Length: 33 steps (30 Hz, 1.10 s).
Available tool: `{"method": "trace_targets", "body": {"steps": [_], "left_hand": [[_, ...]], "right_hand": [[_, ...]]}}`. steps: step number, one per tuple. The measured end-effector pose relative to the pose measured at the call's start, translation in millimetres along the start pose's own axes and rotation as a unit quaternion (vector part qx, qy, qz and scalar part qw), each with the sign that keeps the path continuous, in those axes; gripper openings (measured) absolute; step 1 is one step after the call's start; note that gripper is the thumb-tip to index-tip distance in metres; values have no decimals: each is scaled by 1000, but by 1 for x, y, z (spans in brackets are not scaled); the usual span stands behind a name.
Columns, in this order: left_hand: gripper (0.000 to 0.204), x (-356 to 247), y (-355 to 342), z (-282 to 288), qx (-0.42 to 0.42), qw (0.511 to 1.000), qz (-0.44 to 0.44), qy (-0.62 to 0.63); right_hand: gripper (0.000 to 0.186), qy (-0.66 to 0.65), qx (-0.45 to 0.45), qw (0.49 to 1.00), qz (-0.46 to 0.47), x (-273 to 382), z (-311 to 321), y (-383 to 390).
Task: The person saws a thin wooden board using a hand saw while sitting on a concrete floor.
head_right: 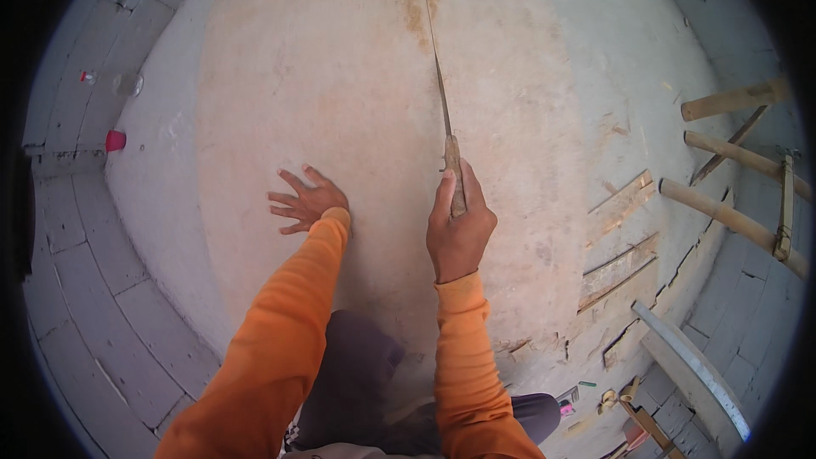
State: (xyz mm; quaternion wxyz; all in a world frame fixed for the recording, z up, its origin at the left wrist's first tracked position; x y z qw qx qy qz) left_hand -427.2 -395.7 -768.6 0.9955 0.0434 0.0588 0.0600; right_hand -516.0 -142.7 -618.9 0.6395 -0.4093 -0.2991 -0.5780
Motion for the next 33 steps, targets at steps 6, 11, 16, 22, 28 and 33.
{"method": "trace_targets", "body": {"steps": [6,11,16,22,28,33], "left_hand": [[69,-1,1,4,-2,1000,10,-15],[68,0,1,3,8,999,19,-28],[68,-2,1,6,-17,999,13,-27],[68,-3,0,3,-19,999,14,-35],[68,-2,0,2,-9,1000,11,-20],[67,-3,0,2,-13,1000,8,-12]], "right_hand": [[29,17,-1,1000,-10,4,19,31],[28,54,-13,998,35,11,47,66],[29,29,47,998,-4,-7,-11,-10],[31,74,11,997,-16,5,55,82],[29,-23,-11,999,-33,-13,-8,-8],[31,14,-7,999,-34,-9,13,29]]}}
Point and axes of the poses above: each hand's wrist, its own y-axis away from the middle knuckle, its own z-axis out of the back of the hand, x = y × z, the point moved 6 cm from there along -y, towards the middle knuckle, and after that the axes turned 5 degrees about z, right-handed, at the moved point
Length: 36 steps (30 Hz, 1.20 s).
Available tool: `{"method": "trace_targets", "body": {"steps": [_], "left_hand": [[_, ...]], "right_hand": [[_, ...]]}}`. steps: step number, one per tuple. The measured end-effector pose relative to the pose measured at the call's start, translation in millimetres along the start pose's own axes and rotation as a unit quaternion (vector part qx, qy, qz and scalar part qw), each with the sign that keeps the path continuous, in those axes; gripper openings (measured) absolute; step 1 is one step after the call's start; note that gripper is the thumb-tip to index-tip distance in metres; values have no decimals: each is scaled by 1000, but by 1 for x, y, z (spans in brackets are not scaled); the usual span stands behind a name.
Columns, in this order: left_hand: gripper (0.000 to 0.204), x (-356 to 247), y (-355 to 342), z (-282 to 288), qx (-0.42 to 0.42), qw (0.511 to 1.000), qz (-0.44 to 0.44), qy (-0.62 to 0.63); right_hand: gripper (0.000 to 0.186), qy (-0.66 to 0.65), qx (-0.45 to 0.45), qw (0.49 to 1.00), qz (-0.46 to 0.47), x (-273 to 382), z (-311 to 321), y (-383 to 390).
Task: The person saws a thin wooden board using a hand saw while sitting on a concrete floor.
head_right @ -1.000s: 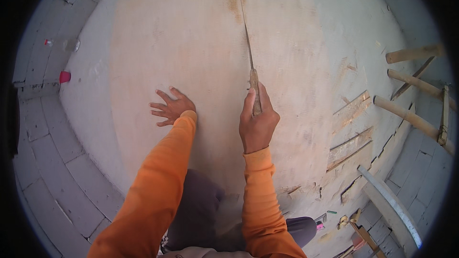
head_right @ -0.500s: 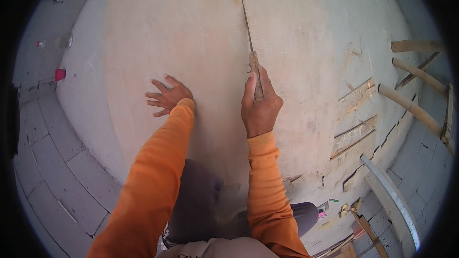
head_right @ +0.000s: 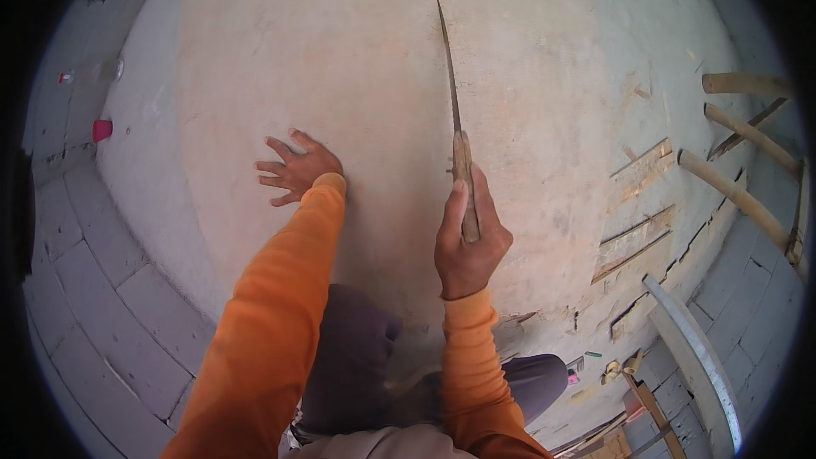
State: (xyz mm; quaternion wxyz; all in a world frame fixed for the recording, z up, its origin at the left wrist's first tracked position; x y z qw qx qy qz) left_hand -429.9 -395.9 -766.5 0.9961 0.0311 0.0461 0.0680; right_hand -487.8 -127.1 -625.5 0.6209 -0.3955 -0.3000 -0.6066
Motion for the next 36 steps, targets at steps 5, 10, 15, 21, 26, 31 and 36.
{"method": "trace_targets", "body": {"steps": [5,10,15,21,26,31,36], "left_hand": [[67,1,0,-1,-1,1000,2,-13],[66,0,0,1,-14,1000,-1,-17],[67,1,0,0,-23,1000,2,-16],[66,1,0,-2,-11,1000,0,-3],[66,1,0,-3,-17,1000,4,-19],[67,2,0,0,-37,999,6,-14],[66,0,0,0,-26,1000,3,-10]], "right_hand": [[31,0,-7,1000,2,2,24,31],[29,-25,26,999,4,0,-27,-45],[32,43,27,997,-52,2,43,61],[30,-12,-16,999,33,-10,-18,-26],[31,-8,4,1000,3,-11,0,3],[30,24,10,999,-19,-15,24,48],[28,-17,18,1000,18,-10,-26,-31]]}}
Point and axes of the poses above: each hand's wrist, its own y-axis away from the middle knuckle, its own z-axis out of the back of the hand, x = y × z, the point moved 6 cm from there along -y, towards the middle knuckle, and after that the axes turned 5 degrees about z, right-handed, at the moved point
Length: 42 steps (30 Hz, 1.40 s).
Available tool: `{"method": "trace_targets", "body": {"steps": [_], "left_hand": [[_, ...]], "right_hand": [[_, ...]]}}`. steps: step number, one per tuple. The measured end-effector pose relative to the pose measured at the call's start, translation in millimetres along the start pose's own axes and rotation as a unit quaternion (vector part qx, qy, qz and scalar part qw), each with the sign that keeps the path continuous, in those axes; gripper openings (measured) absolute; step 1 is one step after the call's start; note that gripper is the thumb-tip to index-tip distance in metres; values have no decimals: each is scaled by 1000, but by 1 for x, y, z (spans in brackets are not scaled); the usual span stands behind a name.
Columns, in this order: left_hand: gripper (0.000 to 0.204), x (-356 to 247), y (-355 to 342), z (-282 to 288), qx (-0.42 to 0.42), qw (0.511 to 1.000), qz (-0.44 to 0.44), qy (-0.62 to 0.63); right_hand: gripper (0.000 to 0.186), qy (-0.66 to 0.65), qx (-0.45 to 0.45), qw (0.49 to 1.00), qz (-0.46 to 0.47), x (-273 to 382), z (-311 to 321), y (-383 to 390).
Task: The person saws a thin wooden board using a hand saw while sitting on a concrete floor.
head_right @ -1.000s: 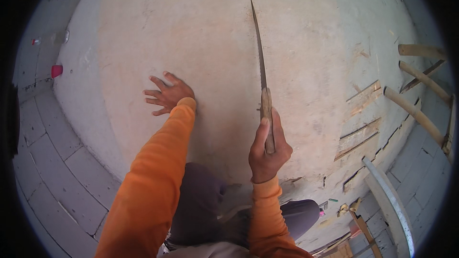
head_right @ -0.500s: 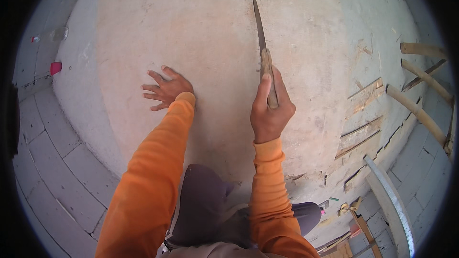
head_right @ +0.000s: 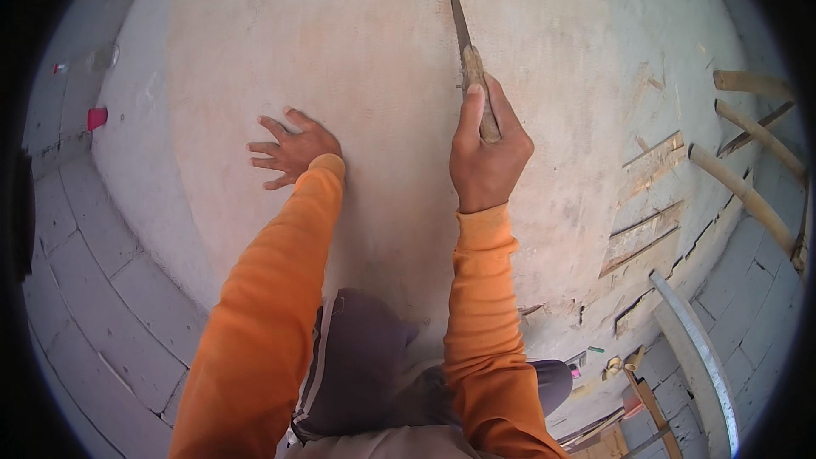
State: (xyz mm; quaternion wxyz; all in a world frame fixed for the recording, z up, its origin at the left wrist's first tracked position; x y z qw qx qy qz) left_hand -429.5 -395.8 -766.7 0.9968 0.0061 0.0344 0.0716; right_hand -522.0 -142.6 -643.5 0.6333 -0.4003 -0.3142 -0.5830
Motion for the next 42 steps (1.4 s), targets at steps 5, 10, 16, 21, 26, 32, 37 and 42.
{"method": "trace_targets", "body": {"steps": [5,10,16,21,26,32,37,42], "left_hand": [[66,0,0,-1,7,1000,6,6],[66,-1,0,0,9,1000,-2,14],[65,-3,-1,0,5,1000,-7,15],[66,-1,-1,2,-11,1000,-3,3],[66,-1,-1,0,-3,1000,0,14],[66,1,-1,-3,3,1000,3,15],[66,0,-1,-1,-8,1000,-1,14],[67,0,-1,-3,7,1000,1,-4]], "right_hand": [[30,71,-16,996,42,19,56,82],[30,9,-29,1000,-1,-11,15,31],[30,17,-20,1000,8,-5,29,45],[30,55,-7,998,14,0,50,85],[27,-13,-19,999,37,-10,-7,-15],[30,41,-20,999,23,8,65,100],[28,4,-20,999,45,-12,0,15],[28,-5,-27,1000,12,-7,14,18]]}}
Point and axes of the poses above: each hand's wrist, its own y-axis away from the middle knuckle, its own z-axis out of the back of the hand, x = y × z, the point moved 6 cm from there along -y, towards the middle knuckle, and after that the axes turned 5 degrees about z, right-handed, at the moved point
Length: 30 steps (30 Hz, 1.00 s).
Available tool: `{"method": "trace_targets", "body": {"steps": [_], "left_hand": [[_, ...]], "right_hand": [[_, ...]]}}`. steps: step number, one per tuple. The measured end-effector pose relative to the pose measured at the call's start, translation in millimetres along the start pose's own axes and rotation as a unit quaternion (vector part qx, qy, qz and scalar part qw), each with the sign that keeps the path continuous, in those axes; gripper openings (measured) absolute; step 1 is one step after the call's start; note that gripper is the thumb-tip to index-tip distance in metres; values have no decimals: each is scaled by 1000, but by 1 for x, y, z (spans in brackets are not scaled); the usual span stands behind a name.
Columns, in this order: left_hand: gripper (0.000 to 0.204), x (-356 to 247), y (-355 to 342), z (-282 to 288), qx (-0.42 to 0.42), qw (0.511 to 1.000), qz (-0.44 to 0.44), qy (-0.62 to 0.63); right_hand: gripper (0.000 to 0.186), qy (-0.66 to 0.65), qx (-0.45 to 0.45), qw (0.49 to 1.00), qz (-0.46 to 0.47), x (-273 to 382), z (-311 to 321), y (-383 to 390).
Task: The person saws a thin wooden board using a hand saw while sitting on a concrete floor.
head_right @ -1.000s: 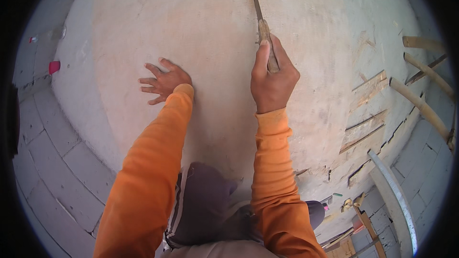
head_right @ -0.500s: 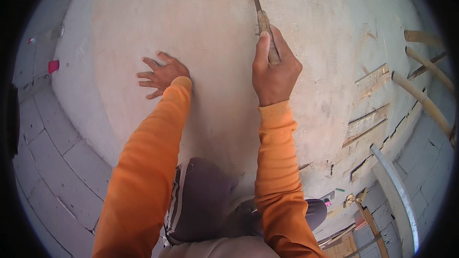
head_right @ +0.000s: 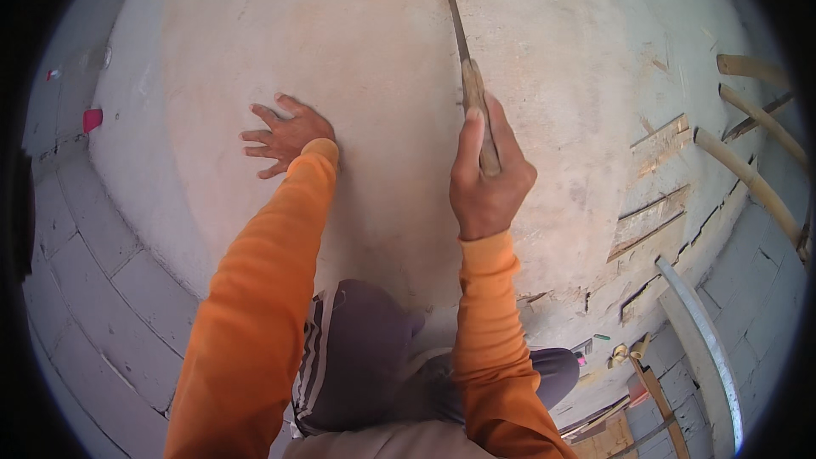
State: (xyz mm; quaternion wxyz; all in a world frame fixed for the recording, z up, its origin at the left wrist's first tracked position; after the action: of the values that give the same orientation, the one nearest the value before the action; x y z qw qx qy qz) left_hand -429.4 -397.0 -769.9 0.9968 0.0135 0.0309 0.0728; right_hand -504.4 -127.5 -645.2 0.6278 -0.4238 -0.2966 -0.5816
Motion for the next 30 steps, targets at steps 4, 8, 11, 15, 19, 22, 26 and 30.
{"method": "trace_targets", "body": {"steps": [4,8,11,15,19,22,26,30], "left_hand": [[67,0,1,1,-4,1000,-9,21],[67,1,1,3,-18,1000,-4,22],[66,0,1,3,-12,1000,-6,15],[65,-1,1,-1,1,1000,-7,11],[66,0,1,1,-18,1000,-10,13],[67,1,1,-1,-3,1000,-2,12],[67,0,1,1,-21,999,-14,20],[67,2,1,-2,-9,1000,-5,18]], "right_hand": [[30,-15,-11,1000,-23,1,43,67],[30,22,9,1000,-13,-6,-9,0],[29,-19,20,1000,-12,-4,-24,-29],[30,40,2,999,-31,-3,34,58],[32,30,5,1000,-9,-1,40,67],[29,-30,-8,999,9,-12,-20,-23],[30,24,26,999,2,4,-14,-14],[30,26,-3,1000,7,24,49,72]]}}
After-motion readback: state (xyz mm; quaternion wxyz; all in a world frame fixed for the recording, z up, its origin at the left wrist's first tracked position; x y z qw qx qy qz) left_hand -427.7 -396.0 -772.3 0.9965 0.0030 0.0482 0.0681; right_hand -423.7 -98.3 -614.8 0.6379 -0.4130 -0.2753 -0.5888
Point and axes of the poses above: each hand's wrist, its own y-axis away from the middle knuckle, its own z-axis out of the back of the hand, x = y × z, the point moved 6 cm from there along -y, towards the middle knuckle, and after that the axes turned 5 degrees about z, right-handed, at the moved point
